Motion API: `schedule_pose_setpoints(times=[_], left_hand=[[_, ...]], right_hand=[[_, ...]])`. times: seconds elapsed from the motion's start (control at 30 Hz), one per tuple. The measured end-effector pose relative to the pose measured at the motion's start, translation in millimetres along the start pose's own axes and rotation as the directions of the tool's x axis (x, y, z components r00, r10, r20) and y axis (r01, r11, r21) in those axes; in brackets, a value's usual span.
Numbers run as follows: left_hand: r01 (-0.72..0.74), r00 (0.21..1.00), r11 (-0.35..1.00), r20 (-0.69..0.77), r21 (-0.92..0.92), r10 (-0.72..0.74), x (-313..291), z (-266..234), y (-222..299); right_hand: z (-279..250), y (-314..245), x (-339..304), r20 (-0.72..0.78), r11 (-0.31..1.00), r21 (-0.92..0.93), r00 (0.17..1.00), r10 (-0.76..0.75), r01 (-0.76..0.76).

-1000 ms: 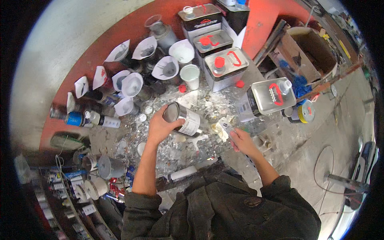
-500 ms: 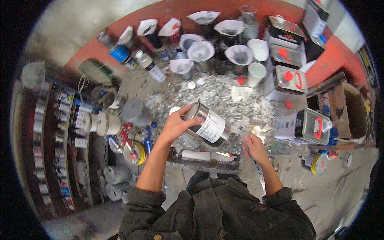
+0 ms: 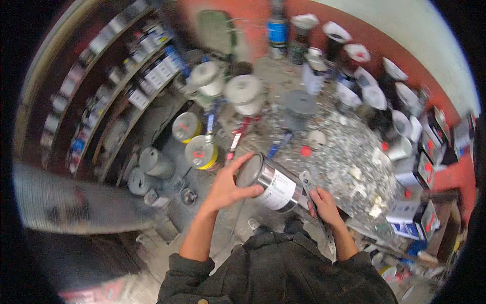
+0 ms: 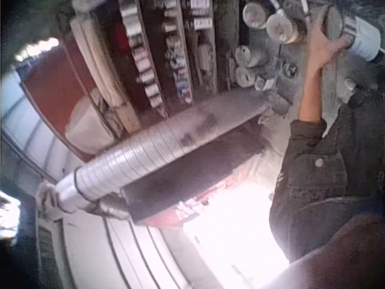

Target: The person wipes the rear bumper of a white car with a cloth, then retrieves a paint can from a shelf, opens it, and uses a ruler to apply paint to the car's rear bumper.

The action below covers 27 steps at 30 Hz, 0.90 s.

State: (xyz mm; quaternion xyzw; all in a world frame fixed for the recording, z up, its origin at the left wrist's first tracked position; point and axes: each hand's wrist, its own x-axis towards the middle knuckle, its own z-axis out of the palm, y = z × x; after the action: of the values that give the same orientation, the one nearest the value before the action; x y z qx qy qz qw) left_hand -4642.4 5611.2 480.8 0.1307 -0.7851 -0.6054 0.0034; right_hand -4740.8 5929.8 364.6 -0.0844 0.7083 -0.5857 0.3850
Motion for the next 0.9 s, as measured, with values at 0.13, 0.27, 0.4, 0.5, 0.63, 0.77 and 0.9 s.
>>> schedule_pose_setpoints(times=[0.13,0.27,0.4,0.5,0.63,0.77,0.9], left_hand=[[-0.023,0.972,0.914,-0.206,0.406,0.116,-77.5,-61.9,-36.9],[0.160,0.921,0.913,-0.391,0.376,-0.001,-141.6,-110.3,-84.5],[0.294,0.829,0.903,-0.554,0.312,-0.079,-179.7,-150.2,-125.1],[0.352,0.772,0.876,-0.631,0.330,-0.073,-184.7,-174.7,-137.8],[0.415,0.683,0.861,-0.725,0.294,-0.082,-165.6,-214.4,-143.0],[0.471,0.563,0.825,-0.827,0.312,-0.008,-164.4,-254.6,-129.8],[0.449,0.551,0.837,-0.834,0.313,0.016,-130.8,-314.1,-122.2]], right_hand=[[92.1,-13.4,25.7,0.200,0.998,-0.043,0.979,-0.032,0.041],[182.0,-32.0,50.3,0.348,0.986,-0.161,0.931,0.105,-0.051],[255.1,-57.0,79.8,0.464,0.969,-0.233,0.885,0.035,0.084],[296.8,-61.4,112.7,0.545,0.948,-0.270,0.838,0.007,0.168],[355.2,-80.9,157.2,0.613,0.892,-0.278,0.781,-0.120,0.356],[427.7,-112.6,211.2,0.748,0.898,-0.213,0.655,-0.104,0.386],[481.4,-175.9,262.6,0.763,0.954,-0.043,0.626,-0.159,0.296]])
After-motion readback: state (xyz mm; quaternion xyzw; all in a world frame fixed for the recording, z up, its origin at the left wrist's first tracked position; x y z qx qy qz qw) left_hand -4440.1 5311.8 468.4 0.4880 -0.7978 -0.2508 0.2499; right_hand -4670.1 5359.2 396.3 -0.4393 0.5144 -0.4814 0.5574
